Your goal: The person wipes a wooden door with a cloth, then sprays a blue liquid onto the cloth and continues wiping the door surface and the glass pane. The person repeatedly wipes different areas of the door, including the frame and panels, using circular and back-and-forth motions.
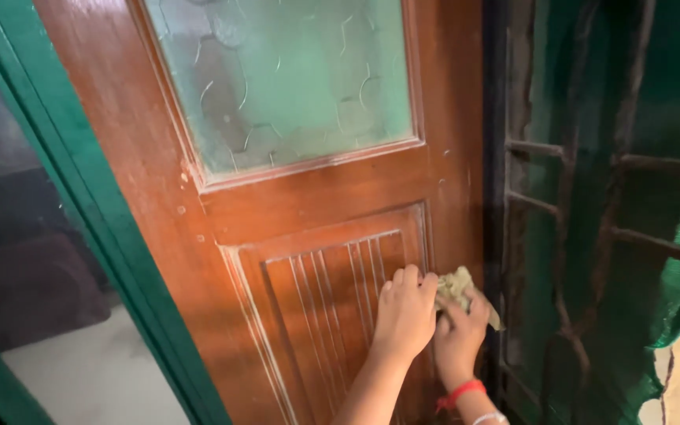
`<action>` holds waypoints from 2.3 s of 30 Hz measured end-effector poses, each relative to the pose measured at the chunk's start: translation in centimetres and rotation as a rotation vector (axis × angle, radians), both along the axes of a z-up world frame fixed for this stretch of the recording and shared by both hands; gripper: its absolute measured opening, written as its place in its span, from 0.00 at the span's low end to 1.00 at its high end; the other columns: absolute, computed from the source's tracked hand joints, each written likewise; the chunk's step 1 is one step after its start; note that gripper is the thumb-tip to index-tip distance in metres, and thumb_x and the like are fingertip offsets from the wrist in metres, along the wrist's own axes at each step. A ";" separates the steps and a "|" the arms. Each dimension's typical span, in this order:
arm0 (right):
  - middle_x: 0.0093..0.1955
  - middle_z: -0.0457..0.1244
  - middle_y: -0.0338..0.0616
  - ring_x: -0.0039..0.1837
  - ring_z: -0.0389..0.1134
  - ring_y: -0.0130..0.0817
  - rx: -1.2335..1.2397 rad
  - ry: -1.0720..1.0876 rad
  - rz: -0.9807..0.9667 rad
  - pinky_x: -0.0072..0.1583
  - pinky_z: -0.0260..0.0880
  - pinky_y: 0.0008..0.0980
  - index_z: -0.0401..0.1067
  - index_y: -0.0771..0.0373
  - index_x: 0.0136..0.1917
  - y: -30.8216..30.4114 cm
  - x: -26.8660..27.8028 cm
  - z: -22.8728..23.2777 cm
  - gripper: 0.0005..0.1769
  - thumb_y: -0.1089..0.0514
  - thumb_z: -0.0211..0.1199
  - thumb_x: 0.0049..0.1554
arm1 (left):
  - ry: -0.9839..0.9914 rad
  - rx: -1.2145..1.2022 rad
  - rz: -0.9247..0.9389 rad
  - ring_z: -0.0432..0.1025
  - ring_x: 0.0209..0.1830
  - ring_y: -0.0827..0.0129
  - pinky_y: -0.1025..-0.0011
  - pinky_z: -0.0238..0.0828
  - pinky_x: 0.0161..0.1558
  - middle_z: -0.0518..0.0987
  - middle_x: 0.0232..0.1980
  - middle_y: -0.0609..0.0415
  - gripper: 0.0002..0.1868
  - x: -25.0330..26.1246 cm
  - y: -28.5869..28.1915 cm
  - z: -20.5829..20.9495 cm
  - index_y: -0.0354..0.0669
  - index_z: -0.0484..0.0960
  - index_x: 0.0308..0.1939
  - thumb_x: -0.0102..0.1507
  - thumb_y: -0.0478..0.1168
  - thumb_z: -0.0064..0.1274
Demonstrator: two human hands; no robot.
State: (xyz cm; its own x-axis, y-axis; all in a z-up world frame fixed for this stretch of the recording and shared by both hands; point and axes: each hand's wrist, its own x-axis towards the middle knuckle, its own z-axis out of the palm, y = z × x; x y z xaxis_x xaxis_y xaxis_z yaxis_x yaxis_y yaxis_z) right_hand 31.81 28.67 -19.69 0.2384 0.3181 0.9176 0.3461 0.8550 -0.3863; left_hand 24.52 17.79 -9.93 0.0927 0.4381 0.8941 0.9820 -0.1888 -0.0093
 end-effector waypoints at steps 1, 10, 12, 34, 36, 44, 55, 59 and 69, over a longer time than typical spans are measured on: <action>0.66 0.62 0.58 0.70 0.60 0.59 0.047 -0.025 0.013 0.70 0.61 0.48 0.77 0.59 0.46 0.2 0.3 0.2 0.18 0.74 0.60 0.44 | 0.013 -0.008 -0.006 0.69 0.47 0.48 0.53 0.66 0.44 0.73 0.44 0.43 0.11 0.0 0.0 -0.4 0.38 0.77 0.46 0.58 0.33 0.51; 0.62 0.64 0.50 0.67 0.62 0.55 0.419 -0.238 0.089 0.67 0.65 0.45 0.79 0.54 0.63 -2.1 1.4 19.3 0.27 0.75 0.64 0.53 | -0.220 0.573 -0.035 0.69 0.49 0.48 0.53 0.67 0.51 0.73 0.46 0.44 0.12 0.7 -2.5 8.6 0.38 0.75 0.51 0.63 0.30 0.49; 0.58 0.61 0.54 0.63 0.60 0.56 0.345 -0.249 0.035 0.66 0.62 0.49 0.79 0.55 0.59 -0.9 0.6 15.4 0.26 0.74 0.63 0.50 | -0.238 0.563 -0.037 0.69 0.48 0.49 0.53 0.66 0.50 0.74 0.45 0.44 0.12 0.7 -2.3 7.1 0.38 0.75 0.51 0.63 0.30 0.49; 0.64 0.57 0.55 0.69 0.56 0.59 0.288 -0.313 0.080 0.70 0.59 0.51 0.77 0.56 0.59 -1.3 1.1 14.4 0.27 0.72 0.65 0.46 | -0.254 0.395 -0.080 0.71 0.54 0.47 0.53 0.67 0.56 0.73 0.52 0.42 0.19 2.0 -1.3 1.7 0.36 0.75 0.58 0.62 0.28 0.49; 0.67 0.58 0.55 0.71 0.55 0.58 0.266 -0.309 0.070 0.72 0.57 0.49 0.75 0.57 0.58 0.3 0.7 10.0 0.20 0.67 0.65 0.52 | -0.275 0.424 -0.099 0.71 0.55 0.47 0.53 0.67 0.57 0.73 0.53 0.42 0.20 2.5 -0.9 1.8 0.36 0.74 0.59 0.62 0.28 0.48; 0.68 0.57 0.61 0.69 0.54 0.62 -0.196 -0.246 0.134 0.69 0.55 0.49 0.71 0.62 0.62 -2.0 0.4 -9.4 0.21 0.62 0.62 0.55 | -0.313 0.216 -0.070 0.71 0.54 0.48 0.52 0.68 0.56 0.74 0.53 0.43 0.16 2.4 0.2 -5.5 0.37 0.78 0.51 0.59 0.31 0.51; 0.65 0.55 0.58 0.69 0.58 0.56 0.127 -0.140 0.209 0.72 0.61 0.45 0.72 0.56 0.68 -1.6 1.4 12.5 0.34 0.75 0.59 0.50 | -0.356 0.345 -0.087 0.71 0.50 0.47 0.54 0.68 0.52 0.74 0.49 0.42 0.11 2.0 -2.9 -2.1 0.35 0.75 0.51 0.65 0.31 0.50; 0.63 0.54 0.60 0.68 0.56 0.58 0.099 -0.086 0.069 0.71 0.57 0.47 0.72 0.61 0.64 -0.2 -0.1 4.9 0.33 0.77 0.59 0.46 | -0.412 0.375 -0.145 0.70 0.50 0.46 0.54 0.68 0.53 0.74 0.48 0.42 0.10 2.1 -2.7 -3.4 0.35 0.74 0.52 0.67 0.32 0.49; 0.60 0.56 0.59 0.61 0.60 0.53 -0.696 0.119 -0.093 0.63 0.60 0.44 0.66 0.68 0.56 1.5 -2.8 -24.6 0.27 0.59 0.73 0.46 | -0.513 0.159 -0.143 0.72 0.48 0.47 0.54 0.67 0.48 0.76 0.47 0.42 0.08 1.6 -3.0 -13.1 0.37 0.75 0.49 0.67 0.34 0.47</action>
State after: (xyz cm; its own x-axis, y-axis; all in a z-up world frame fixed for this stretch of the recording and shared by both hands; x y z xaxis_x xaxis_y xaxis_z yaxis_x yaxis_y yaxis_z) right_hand 29.04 30.19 -44.30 0.3791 0.7943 0.4747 0.3267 0.3650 -0.8718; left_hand 26.08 14.76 -23.04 -0.3236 0.3092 0.8942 0.8325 -0.3560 0.4244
